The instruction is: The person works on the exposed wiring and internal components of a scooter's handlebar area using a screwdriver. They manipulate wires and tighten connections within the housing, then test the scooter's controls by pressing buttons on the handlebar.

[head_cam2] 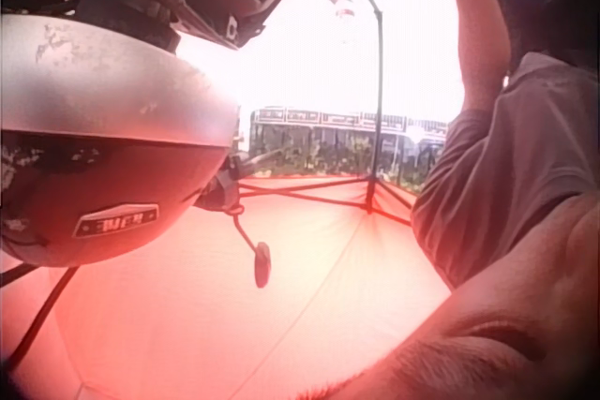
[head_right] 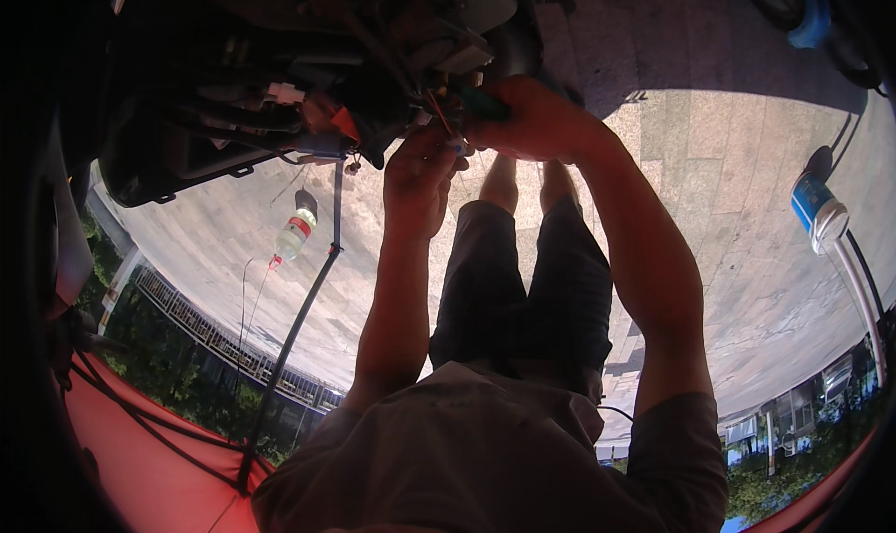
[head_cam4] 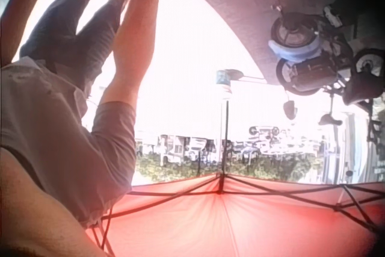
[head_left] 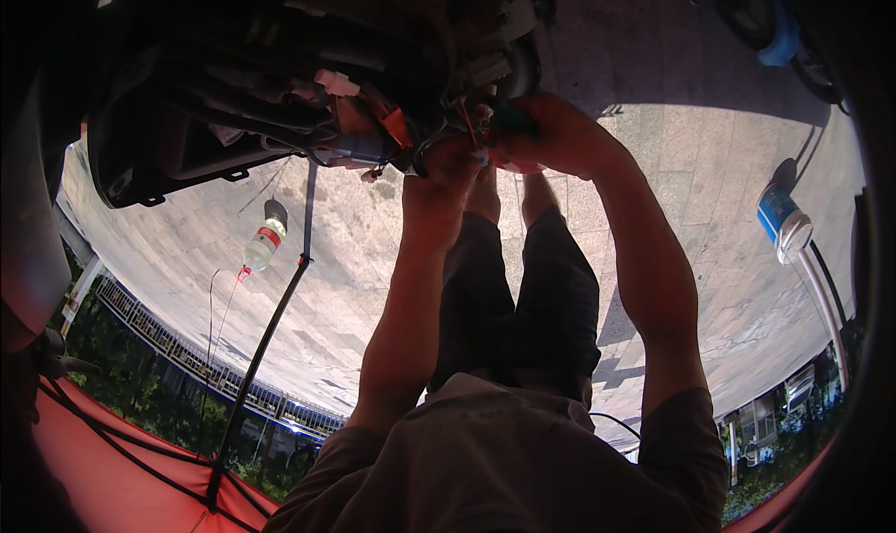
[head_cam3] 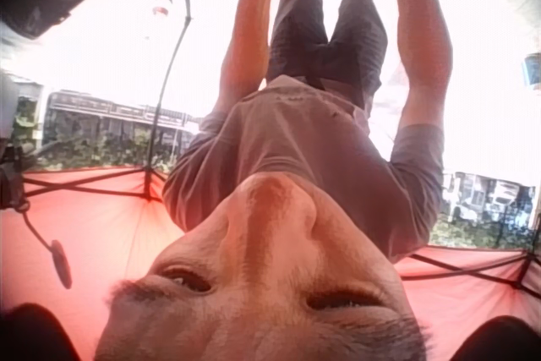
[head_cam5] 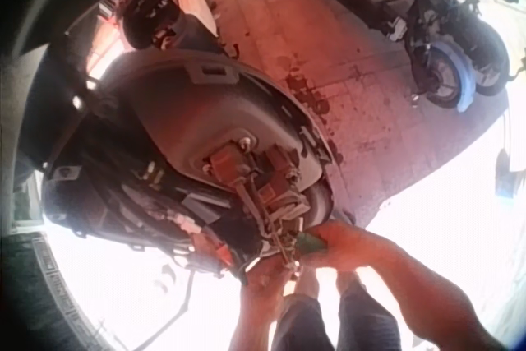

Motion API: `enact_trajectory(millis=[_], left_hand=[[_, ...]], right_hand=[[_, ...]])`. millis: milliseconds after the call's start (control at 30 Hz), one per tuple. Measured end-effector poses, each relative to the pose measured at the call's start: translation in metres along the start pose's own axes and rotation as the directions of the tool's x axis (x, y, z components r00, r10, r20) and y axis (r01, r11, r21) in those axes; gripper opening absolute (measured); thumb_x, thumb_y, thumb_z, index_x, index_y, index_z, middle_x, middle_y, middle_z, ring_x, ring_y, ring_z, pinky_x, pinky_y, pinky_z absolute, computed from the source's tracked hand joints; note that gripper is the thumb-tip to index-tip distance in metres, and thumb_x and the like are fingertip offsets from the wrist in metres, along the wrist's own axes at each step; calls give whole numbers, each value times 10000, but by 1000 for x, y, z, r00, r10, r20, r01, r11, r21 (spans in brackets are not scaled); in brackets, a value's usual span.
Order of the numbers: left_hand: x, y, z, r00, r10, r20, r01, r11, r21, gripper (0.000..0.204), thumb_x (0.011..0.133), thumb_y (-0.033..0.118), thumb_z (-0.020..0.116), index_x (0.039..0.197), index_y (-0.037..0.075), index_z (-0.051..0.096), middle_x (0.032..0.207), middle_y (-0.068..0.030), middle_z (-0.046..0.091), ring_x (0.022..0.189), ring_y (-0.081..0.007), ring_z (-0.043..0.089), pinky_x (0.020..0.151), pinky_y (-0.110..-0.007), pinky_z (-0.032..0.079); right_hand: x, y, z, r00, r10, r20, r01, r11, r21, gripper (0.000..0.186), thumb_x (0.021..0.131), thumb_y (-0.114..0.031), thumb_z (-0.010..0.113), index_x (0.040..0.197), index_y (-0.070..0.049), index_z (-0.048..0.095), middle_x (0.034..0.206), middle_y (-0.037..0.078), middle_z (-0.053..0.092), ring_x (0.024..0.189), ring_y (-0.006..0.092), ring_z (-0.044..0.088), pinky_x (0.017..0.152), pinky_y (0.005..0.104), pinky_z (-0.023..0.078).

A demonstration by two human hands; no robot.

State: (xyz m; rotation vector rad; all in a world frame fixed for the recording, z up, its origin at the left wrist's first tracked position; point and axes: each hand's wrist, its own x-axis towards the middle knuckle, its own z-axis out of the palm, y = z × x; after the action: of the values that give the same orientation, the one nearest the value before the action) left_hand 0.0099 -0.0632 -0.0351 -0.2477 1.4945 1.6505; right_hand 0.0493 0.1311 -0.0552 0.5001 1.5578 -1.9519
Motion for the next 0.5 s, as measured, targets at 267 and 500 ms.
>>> enact_trajectory(millis=[267, 500], left_hand=[[-1, -6, -10, 996, 79, 41, -78, 997, -22, 306, 860, -24, 540, 1165, -17, 558, 1020, -65, 608, 863, -127, 571, 761, -268, 453], [-1, -2, -13, 975, 217, 46, -222, 948, 228, 260, 860, 2, 573, 1118, 8, 596, 1009, -52, 609, 856, -113, 574, 741, -252, 461]], right_hand=[[1, -12, 10, 1000, 22, -17, -20, 992, 122, 204, 767, -120, 691, 923, -4, 633, 718, 42, 624, 644, 98, 568, 580, 246, 462], [5, -22, 13, 998, 45, -44, -41, 995, 87, 183, 778, -145, 702, 884, -10, 641, 703, 46, 623, 627, 89, 574, 564, 230, 463]])
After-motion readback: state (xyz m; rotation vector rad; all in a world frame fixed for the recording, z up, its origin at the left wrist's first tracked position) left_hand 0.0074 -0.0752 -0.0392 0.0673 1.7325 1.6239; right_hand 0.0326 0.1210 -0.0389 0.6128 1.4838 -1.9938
